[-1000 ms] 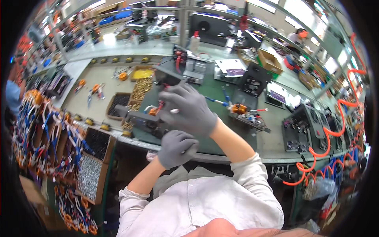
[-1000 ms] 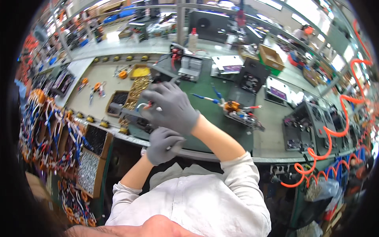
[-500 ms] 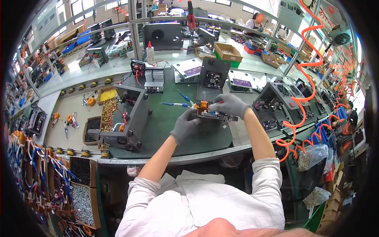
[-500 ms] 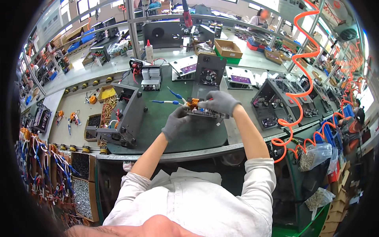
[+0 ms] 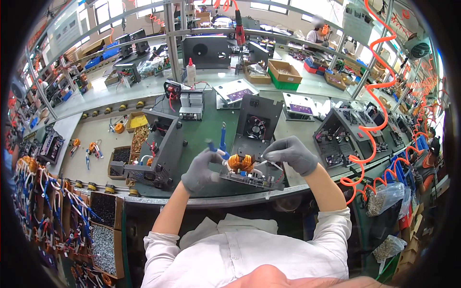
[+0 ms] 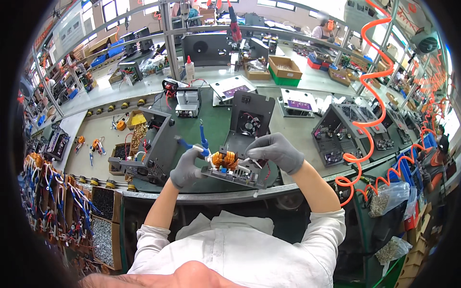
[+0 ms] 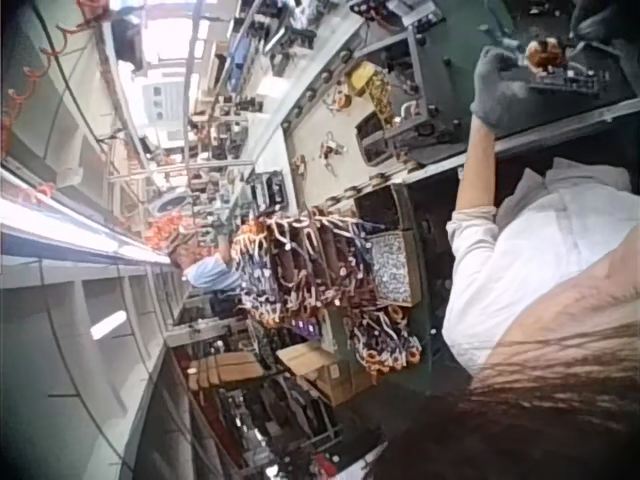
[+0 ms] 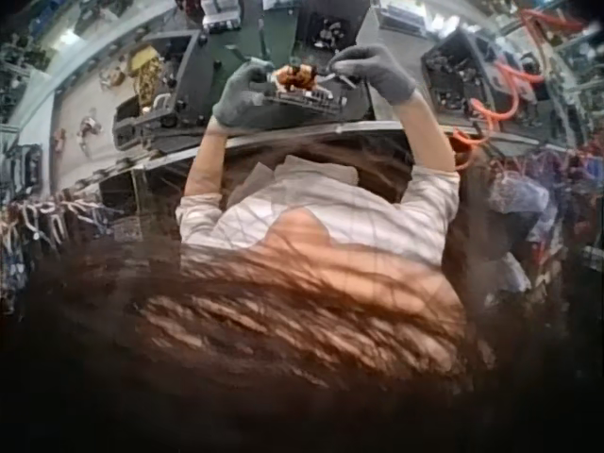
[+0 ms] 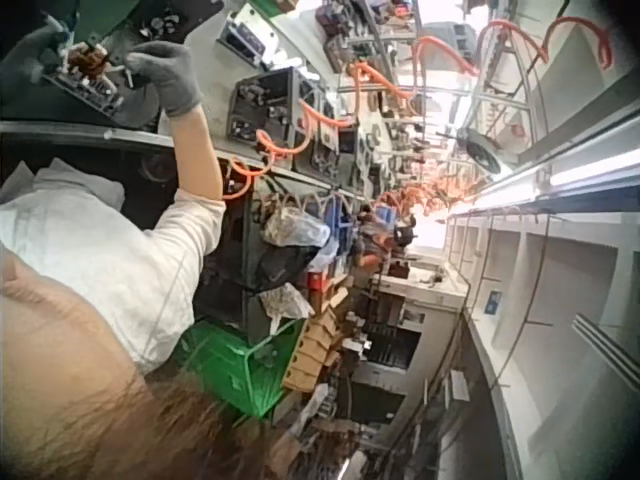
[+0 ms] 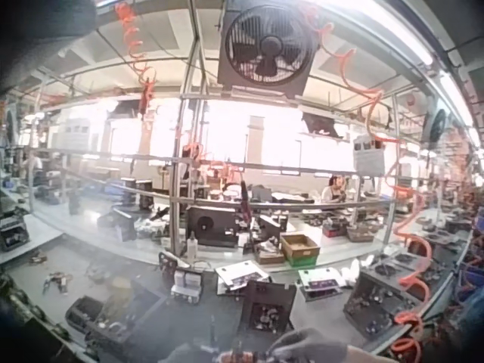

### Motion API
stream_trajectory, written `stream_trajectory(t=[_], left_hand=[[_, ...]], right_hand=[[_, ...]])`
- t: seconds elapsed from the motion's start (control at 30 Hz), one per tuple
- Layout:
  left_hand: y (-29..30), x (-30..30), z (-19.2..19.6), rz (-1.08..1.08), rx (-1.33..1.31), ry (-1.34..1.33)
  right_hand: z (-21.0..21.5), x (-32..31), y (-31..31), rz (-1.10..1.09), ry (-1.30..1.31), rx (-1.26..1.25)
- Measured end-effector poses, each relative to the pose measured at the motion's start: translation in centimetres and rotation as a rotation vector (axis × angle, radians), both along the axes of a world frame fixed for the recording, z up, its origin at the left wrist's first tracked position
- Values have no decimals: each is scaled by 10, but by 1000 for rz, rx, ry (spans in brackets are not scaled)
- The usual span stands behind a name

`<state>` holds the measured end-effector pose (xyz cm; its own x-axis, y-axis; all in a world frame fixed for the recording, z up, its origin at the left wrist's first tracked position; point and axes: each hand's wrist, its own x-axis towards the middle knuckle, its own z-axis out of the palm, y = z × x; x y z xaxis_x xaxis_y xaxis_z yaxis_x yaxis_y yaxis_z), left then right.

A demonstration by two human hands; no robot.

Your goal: The person assembles electronic components into a metal enclosure using a pneumatic screwdriver. They place copper coils and circuit boards inside the case, secure them with screws, and connect wiring. The person handles multiple units sequentially on a factory workbench.

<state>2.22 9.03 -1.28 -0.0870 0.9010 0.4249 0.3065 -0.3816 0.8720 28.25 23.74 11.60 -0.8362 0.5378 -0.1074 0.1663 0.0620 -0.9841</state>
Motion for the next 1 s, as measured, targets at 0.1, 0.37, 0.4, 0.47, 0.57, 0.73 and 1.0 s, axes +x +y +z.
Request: stream_trajectory(t=[0.1,0.37,0.4,0.47,0.57,0.73,1.0], left_hand=[[-1,13,16,-89,1,-346],[69,8,39,-7,-252,-750],[82,8,24,-19,-235,-875],[105,22,-11,-29,-316,-1157],[112,37,-29,-1,-404,-1255],[114,49,-28,118,-377,-1228],[103,29,-26,-341,-354,-1209]], right_hand=[[-7,-1,1,25,109,-172],[-87,27,58,-140,262,-520],[-114,41,64,-170,299,-645],[-171,66,68,-234,387,-856],[-179,82,50,-203,273,-816],[-99,68,27,-440,-74,1226],[-79,-38,-2,103,-733,1486]])
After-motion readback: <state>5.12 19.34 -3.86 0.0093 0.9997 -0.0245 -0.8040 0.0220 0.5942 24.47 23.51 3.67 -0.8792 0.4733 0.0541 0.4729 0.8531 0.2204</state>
